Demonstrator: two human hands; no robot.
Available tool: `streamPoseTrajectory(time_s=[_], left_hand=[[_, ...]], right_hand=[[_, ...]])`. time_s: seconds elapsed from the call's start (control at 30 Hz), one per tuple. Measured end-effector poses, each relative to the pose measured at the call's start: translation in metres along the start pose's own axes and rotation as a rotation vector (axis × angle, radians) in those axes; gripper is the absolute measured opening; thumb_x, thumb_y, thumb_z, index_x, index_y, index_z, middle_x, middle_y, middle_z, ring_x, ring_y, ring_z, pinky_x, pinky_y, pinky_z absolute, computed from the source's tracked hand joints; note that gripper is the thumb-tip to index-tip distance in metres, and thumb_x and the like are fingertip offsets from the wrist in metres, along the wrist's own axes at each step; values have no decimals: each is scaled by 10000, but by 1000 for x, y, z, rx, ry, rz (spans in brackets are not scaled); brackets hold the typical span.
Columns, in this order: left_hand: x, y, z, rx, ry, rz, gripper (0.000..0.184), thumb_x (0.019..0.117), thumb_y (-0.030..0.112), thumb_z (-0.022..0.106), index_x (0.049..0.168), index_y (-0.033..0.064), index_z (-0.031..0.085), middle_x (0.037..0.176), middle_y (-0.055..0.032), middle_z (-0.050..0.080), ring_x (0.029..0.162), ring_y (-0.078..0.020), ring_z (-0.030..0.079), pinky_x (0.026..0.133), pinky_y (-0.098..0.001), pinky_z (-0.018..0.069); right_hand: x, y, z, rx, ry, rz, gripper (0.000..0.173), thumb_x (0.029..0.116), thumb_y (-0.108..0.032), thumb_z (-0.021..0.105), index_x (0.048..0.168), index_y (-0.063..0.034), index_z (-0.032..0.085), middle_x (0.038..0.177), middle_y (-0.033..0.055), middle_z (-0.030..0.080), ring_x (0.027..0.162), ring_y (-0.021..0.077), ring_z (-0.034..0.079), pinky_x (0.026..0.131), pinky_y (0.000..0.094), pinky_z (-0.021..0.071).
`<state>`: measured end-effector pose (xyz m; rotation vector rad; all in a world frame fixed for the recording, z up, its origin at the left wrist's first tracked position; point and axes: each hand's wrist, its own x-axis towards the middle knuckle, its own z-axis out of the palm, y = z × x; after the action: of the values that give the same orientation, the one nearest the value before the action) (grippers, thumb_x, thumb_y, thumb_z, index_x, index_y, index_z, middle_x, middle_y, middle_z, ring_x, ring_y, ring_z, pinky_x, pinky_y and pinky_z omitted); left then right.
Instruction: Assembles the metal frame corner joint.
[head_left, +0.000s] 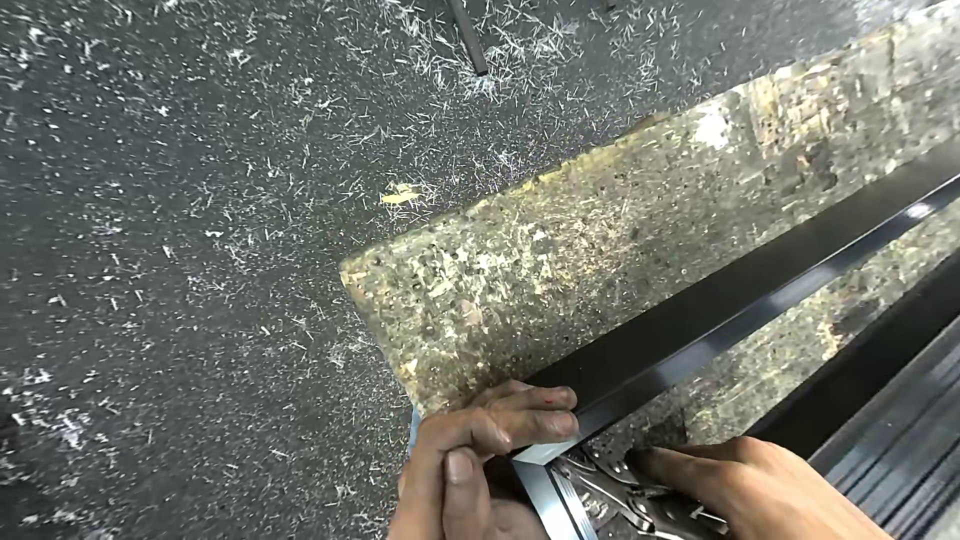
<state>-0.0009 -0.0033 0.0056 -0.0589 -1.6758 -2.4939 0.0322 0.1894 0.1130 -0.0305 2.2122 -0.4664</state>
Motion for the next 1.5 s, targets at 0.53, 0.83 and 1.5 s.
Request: streamPoseTrajectory(time_s=[0.53,0.83,1.5], left_hand=[[-1,1,8,120,115,15,427,1137,272,266,934,87,593,740,-97,748,711,-301,774,715,-439,685],[-2,2,7,139,98,20,402,1133,264,270,951,114,595,771,-65,758,741,-279,778,729,-438,685],[-2,2,5,52,80,-7,406,1134,279,281,982,96,610,783,-89,760,761,-284,780,752,-432,680]], right_hand=[[6,14,22,-13,205,-101,130,708,-349,725,777,-245,690,566,-49,564,484,139,565,404,396,400],[-3,3,8,-67,20,53,401,743,-348,778,1099,-191,680,939,37,691,779,255,697,582,499,559],[0,-10,-8,29,-159,143,334,855,-444,710,1086,-203,717,860,57,710,744,287,692,585,550,520]])
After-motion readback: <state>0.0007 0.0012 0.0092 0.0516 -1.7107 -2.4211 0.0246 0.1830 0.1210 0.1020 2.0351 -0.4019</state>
